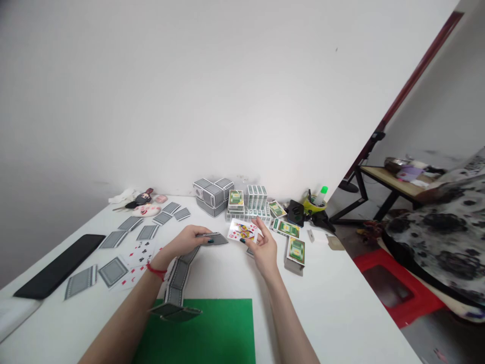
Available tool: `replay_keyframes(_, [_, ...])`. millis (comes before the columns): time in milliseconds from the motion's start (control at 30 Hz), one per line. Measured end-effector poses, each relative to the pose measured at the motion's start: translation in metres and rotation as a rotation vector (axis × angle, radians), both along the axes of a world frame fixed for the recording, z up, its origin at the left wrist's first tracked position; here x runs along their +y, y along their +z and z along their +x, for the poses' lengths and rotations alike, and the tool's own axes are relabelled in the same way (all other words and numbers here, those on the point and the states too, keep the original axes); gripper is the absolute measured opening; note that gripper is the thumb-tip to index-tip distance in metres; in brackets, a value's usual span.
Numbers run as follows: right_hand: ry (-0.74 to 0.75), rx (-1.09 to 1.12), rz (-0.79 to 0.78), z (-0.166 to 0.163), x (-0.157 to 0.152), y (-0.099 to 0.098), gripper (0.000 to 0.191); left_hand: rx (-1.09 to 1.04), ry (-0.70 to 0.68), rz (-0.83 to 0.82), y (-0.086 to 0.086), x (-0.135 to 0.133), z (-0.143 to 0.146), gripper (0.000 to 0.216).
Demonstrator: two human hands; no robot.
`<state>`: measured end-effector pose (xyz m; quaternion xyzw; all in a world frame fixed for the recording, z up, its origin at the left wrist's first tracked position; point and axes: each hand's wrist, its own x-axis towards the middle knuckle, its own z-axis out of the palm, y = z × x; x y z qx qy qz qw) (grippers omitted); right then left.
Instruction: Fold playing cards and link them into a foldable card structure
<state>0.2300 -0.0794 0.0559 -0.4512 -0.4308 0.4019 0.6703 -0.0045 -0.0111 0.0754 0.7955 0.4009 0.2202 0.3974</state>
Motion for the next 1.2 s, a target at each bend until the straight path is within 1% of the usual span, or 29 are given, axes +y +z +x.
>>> replay_keyframes(67, [-0.008,-0.044,0.016,-0.003,-0.002,0.005,0.071,0.0,-0.005,-0.005,0.001,0.0,0.001,0.026])
replay_keyframes(167, [-0.028,-0.12,0.06,-0.006,-0.003,0.006,0.063,0.004,-0.011,-0.008,0.001,0.0,0.001,0.026])
replay_keyframes(233, [-0.065,-0.201,0.122,-0.006,-0.003,0.005,0.054,0.0,-0.016,-0.007,0.0,0.0,0.001,0.026])
replay_keyframes(333, [-0.161,-0.36,0.22,-0.004,-0.001,0.002,0.039,-0.009,-0.018,-0.004,0.0,0.0,0.001,0.026])
replay_keyframes(400, [-0.21,-0.454,0.258,-0.002,-0.001,0.001,0.03,-0.002,-0.015,-0.004,0.0,0.0,0.001,0.026])
replay_keyframes(533, [-0.22,-0.579,0.283,-0.004,-0.003,0.001,0.018,0.017,0.0,-0.001,0.0,0.0,0.002,0.026])
replay_keyframes(600, [-0.199,-0.619,0.289,-0.005,-0.004,0.001,0.016,0.014,0.017,0.007,-0.001,0.001,0.002,0.025])
replay_keyframes(767, [-0.157,-0.697,0.284,-0.008,-0.007,0.003,0.021,0.023,0.029,0.023,-0.004,0.002,0.003,0.025])
replay_keyframes(867, [-0.09,-0.732,0.277,-0.008,-0.009,0.006,0.019,0.042,0.032,0.058,-0.005,0.002,0.004,0.026])
replay_keyframes(967, [-0.032,-0.723,0.245,-0.006,-0.009,0.006,0.018,0.067,0.037,0.093,-0.007,0.0,0.007,0.027])
replay_keyframes(1200, [-0.051,-0.666,0.118,-0.003,-0.003,-0.007,0.018,0.092,0.047,0.127,-0.01,-0.001,0.012,0.027])
